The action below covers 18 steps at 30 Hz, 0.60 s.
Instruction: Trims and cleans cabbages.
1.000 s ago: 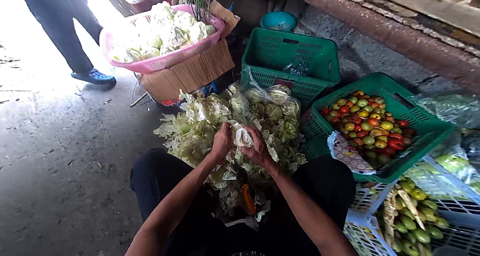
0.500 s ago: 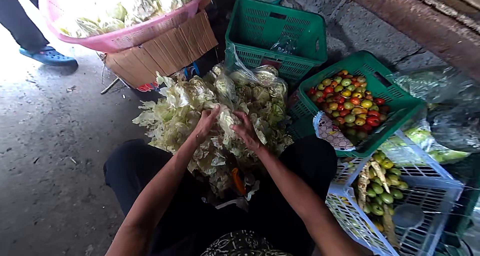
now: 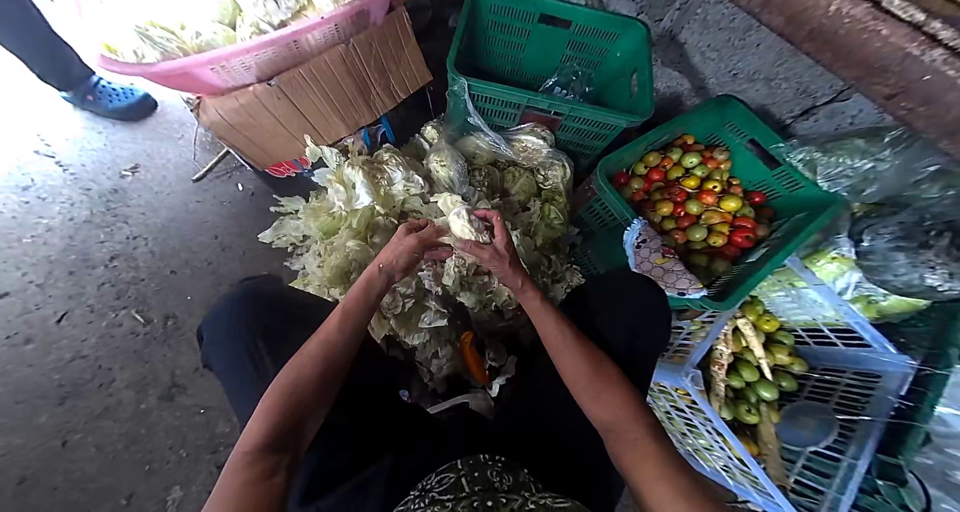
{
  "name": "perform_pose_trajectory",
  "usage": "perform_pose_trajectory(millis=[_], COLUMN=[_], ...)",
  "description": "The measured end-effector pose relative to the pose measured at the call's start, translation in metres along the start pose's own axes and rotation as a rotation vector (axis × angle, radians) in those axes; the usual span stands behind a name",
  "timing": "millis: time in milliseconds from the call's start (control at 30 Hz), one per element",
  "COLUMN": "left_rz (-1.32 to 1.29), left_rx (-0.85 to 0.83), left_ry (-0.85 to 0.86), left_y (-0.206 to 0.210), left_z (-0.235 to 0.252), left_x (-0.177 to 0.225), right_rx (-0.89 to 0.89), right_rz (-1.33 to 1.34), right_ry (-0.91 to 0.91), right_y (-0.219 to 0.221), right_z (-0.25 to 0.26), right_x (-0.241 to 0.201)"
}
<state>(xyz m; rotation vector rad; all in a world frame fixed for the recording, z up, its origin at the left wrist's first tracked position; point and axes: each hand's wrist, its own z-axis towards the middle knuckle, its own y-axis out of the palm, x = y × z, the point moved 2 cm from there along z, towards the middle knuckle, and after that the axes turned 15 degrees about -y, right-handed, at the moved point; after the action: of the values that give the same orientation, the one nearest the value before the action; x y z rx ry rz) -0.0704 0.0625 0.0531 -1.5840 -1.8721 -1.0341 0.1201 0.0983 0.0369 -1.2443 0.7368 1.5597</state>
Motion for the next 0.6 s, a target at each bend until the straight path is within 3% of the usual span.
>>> perform_pose_trajectory(millis=[233, 367, 500, 600], left_rz=[0.205, 0.263, 0.289, 0.531], left_rx=[0.153, 0.225, 0.359, 0.508], left_ry=[-0.004, -0.013, 0.004, 0.021], left_y=[-0.016, -0.026, -0.028, -0.04], left_z=[-0.002, -0.01, -0.004, -0.005], left_x=[0.004, 0.011, 0.021, 0.031], right_rx=[0.371, 0.595, 0.627, 0.683], right_rz=[0.3, 0.47, 0.547, 0.7], right_ry=[0.389, 0.575, 0.592, 0.587], right_y=[0.005, -0.001, -0.006, -0.004], right_z=[-0.007, -0.007, -0.006, -0.007], right_x=[0.036, 0.031, 0.03, 0.026])
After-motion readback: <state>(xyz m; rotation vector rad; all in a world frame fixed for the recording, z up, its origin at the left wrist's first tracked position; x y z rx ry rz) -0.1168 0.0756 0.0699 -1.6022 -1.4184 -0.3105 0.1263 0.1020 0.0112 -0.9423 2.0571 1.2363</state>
